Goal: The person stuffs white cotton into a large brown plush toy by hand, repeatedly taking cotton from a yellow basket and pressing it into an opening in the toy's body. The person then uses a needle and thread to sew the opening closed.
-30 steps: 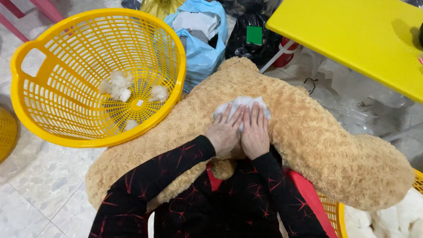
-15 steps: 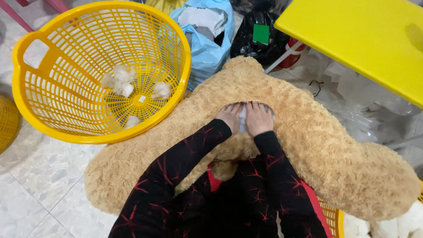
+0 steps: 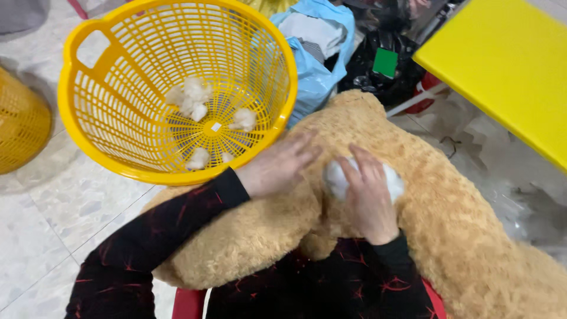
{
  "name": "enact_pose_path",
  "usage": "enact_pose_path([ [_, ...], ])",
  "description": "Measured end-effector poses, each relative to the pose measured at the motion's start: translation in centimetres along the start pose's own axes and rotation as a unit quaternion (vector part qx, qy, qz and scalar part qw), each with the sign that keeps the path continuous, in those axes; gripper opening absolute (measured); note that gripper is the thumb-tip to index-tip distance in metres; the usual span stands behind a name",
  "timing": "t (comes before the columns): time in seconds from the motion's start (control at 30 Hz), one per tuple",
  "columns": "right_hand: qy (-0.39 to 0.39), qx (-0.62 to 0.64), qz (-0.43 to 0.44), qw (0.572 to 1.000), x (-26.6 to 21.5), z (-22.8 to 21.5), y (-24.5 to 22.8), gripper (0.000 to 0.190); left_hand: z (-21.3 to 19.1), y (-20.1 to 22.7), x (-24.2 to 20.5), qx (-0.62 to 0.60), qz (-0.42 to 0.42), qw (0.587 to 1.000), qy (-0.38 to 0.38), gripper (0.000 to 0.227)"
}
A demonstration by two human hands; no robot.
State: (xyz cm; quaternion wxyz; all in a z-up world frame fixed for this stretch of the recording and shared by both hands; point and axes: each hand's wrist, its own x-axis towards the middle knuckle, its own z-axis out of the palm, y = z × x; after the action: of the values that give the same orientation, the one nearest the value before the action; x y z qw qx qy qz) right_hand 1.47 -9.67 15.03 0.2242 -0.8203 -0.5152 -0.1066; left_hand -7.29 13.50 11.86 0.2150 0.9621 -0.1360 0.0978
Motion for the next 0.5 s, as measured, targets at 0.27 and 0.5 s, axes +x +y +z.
enact_pose_path([
  [0.27,-0.090,0.227,-0.163,0.956,11.3,12.8,-6.9,0.023,-1.9,-26.7,-7.6,0.052,-0.354,0.930,-0.082,0.066],
  [0.5,-0.146,0.282,-0.184,0.930,12.2,16.8,-6.4,0.016,12.5,-38.6,-7.5,0.058,-0.363,0.881,-0.299,0.127],
])
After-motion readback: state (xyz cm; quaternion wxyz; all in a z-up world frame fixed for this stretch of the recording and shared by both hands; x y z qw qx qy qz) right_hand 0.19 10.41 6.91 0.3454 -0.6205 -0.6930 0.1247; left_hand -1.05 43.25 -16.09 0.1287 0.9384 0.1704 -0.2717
